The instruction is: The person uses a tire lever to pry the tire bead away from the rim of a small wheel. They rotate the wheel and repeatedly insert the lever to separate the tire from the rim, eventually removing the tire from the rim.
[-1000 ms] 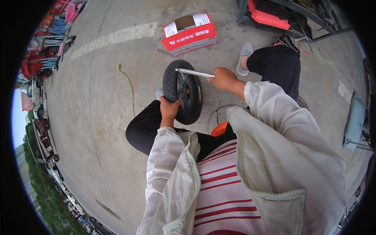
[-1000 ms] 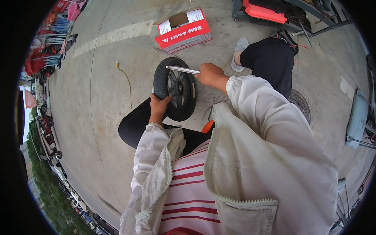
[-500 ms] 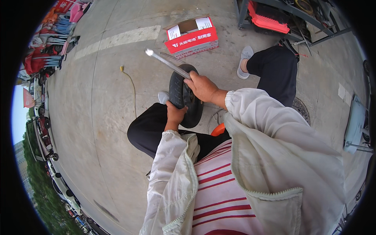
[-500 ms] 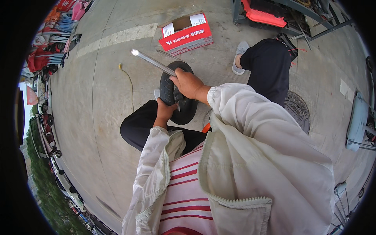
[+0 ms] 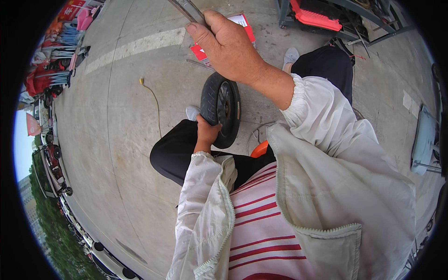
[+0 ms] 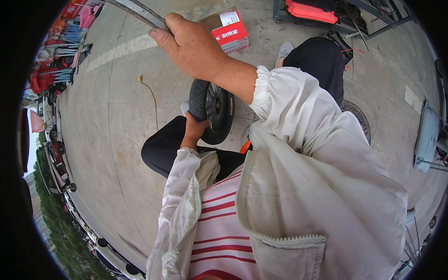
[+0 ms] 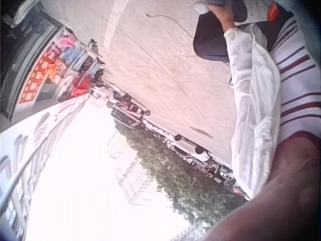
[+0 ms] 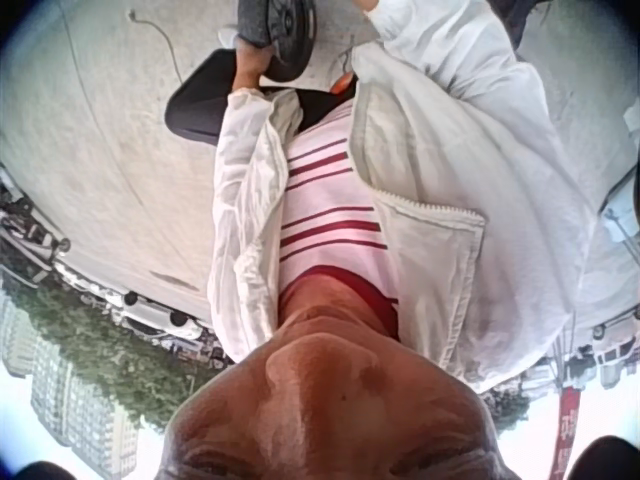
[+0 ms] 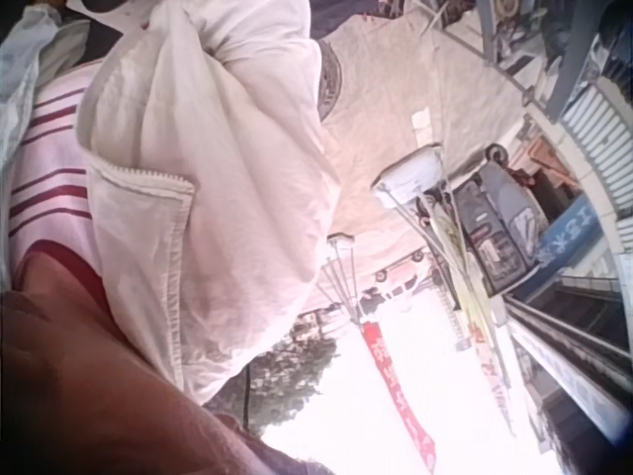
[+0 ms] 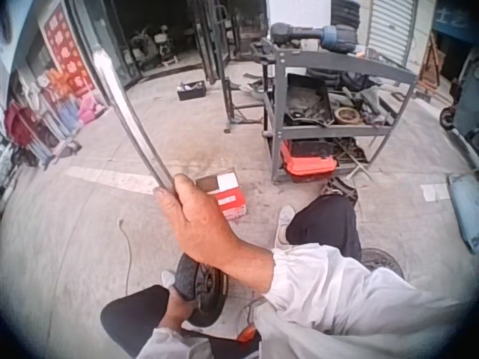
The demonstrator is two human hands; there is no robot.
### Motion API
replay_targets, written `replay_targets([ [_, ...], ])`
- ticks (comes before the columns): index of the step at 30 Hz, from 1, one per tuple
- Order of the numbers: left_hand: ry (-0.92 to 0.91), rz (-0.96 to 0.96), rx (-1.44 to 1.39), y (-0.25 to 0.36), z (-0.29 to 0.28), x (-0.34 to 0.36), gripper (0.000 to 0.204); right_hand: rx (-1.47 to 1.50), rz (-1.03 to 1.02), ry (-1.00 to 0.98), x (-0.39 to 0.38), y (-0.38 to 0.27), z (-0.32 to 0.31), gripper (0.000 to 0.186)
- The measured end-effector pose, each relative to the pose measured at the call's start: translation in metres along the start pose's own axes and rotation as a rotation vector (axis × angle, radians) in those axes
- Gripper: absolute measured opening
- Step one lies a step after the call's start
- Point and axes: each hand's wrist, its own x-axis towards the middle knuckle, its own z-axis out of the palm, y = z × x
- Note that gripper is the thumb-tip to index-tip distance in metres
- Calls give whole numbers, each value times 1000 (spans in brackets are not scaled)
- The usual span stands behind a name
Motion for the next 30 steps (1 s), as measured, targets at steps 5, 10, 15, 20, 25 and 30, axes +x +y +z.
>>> replay_targets([
  [5,-22,20,71,22,0,4,81,-8,176,24,-110,106,40,31],
  [10,-25,-50,127,13,-6,-10,84,-377,643,-613,-186,145,16,43],
  [15,11,-59,116,-1,-12,-1,90,-389,723,-379,-175,154,-16,50],
  [20,207,81,244,23,-2,-2,90,-403,972,-3,-207,208,-31,49],
  [25,312,69,244,12,-8,9,84,-30,1384,-104,-202,209,-30,49],
  [30,137,62,-49,3,-17,14,87,-105,1322,-298,-204,208,-24,44],
])
